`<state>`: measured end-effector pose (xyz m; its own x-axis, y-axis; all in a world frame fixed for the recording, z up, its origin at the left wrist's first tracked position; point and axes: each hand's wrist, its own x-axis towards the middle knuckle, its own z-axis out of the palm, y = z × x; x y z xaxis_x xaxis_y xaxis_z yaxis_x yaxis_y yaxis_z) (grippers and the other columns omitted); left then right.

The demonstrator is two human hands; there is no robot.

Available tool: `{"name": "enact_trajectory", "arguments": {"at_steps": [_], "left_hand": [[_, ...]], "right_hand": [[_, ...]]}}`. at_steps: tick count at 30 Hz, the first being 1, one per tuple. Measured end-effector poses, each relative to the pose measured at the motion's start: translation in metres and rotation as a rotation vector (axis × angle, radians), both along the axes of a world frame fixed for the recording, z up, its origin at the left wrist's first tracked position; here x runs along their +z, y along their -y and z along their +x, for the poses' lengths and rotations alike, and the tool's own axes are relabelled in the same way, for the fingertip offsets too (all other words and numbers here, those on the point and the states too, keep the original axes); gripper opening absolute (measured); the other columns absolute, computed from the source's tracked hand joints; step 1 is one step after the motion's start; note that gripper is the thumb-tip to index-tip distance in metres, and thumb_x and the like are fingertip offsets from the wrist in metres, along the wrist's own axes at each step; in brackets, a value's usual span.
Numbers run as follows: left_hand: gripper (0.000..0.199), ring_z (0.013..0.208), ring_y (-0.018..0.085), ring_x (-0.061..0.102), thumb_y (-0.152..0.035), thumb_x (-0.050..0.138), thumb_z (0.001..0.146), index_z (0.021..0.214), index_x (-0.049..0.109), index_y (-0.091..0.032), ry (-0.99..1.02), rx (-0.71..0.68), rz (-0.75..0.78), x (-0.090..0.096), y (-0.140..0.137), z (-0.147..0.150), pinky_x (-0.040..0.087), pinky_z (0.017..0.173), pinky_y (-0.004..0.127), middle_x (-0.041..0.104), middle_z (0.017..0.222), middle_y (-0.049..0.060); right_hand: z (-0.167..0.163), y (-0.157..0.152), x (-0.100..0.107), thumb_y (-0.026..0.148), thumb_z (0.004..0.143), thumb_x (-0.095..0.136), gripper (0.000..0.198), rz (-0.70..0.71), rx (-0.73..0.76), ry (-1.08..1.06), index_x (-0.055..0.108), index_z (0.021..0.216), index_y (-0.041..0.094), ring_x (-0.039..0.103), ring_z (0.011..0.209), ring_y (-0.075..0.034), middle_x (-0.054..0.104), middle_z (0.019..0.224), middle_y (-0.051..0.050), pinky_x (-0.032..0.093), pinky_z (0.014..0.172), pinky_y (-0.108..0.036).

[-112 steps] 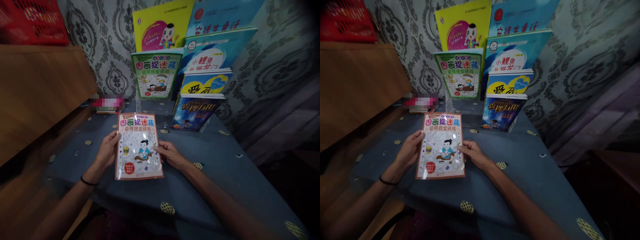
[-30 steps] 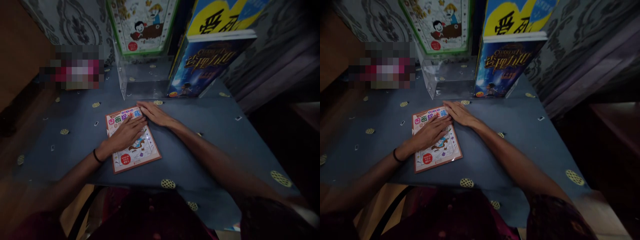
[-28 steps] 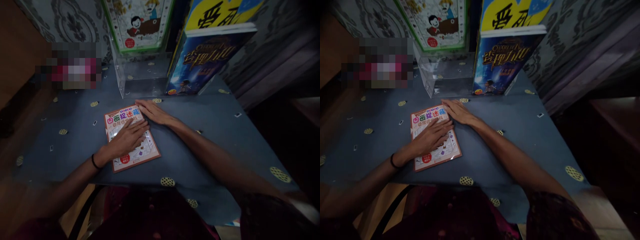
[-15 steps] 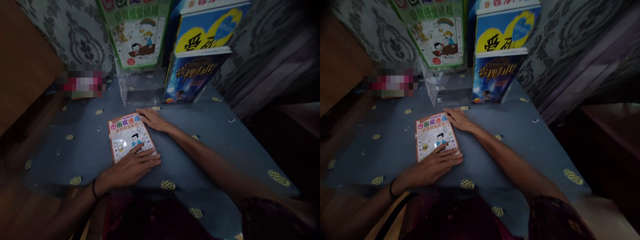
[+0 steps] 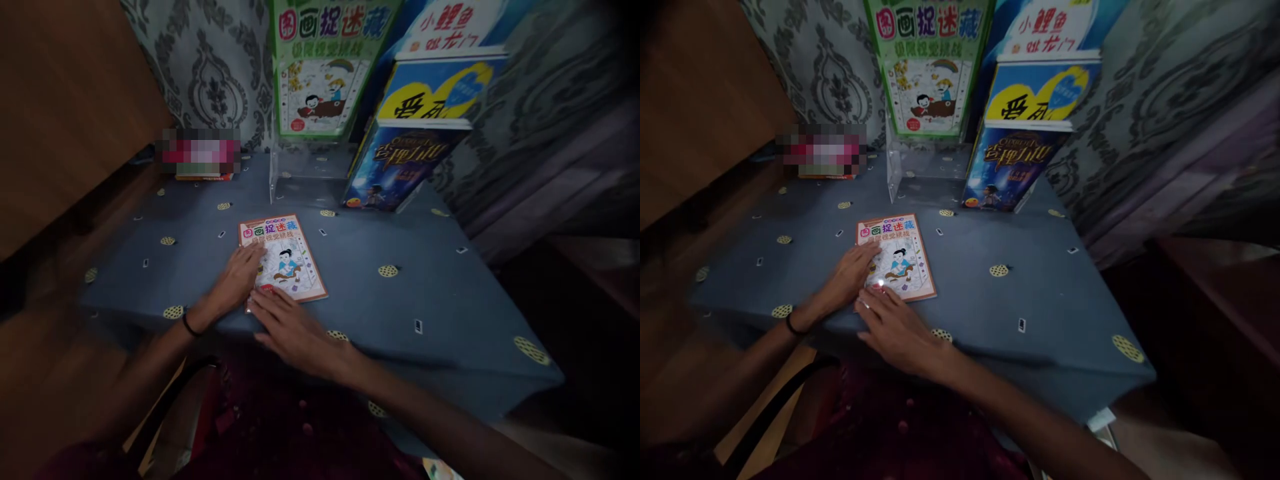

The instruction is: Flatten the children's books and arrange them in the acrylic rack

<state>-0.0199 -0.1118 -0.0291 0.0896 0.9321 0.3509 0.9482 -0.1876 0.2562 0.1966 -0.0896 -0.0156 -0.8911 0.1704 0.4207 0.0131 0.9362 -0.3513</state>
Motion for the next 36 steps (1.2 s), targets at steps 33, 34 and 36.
{"name": "enact_trajectory", "arguments": {"at_steps": [33, 34, 36], "left_hand": [[0.040, 0.145, 0.036, 0.042, -0.031, 0.046, 0.098, 0.133, 0.058, -0.015, -0.013, 0.395, 0.078, -0.014, -0.002, 0.008, 0.039, 0.114, 0.061, 0.053, 0.148, 0.020], [0.043, 0.145, 0.039, 0.041, -0.034, 0.047, 0.098, 0.134, 0.058, -0.014, 0.021, 0.451, 0.053, -0.015, -0.003, 0.008, 0.037, 0.114, 0.064, 0.053, 0.147, 0.022], [0.047, 0.145, 0.041, 0.040, -0.037, 0.047, 0.096, 0.135, 0.058, -0.013, 0.136, 0.482, -0.002, -0.014, -0.004, 0.008, 0.033, 0.115, 0.065, 0.053, 0.148, 0.023]], "right_hand": [[-0.008, -0.118, 0.007, 0.033, 0.103, 0.043, 0.048, -0.061, -0.375, 0.261, 0.051, 0.146, 0.016, 0.036, 0.149, -0.029, 0.044, 0.158, -0.018, 0.027, 0.121, -0.057], [-0.009, -0.124, 0.004, 0.033, 0.103, 0.042, 0.048, -0.051, -0.403, 0.254, 0.051, 0.147, 0.016, 0.037, 0.149, -0.029, 0.045, 0.157, -0.018, 0.028, 0.121, -0.057], [-0.007, -0.132, -0.003, 0.033, 0.103, 0.042, 0.047, -0.022, -0.448, 0.225, 0.051, 0.146, 0.018, 0.040, 0.147, -0.030, 0.047, 0.156, -0.018, 0.030, 0.119, -0.058]]}}
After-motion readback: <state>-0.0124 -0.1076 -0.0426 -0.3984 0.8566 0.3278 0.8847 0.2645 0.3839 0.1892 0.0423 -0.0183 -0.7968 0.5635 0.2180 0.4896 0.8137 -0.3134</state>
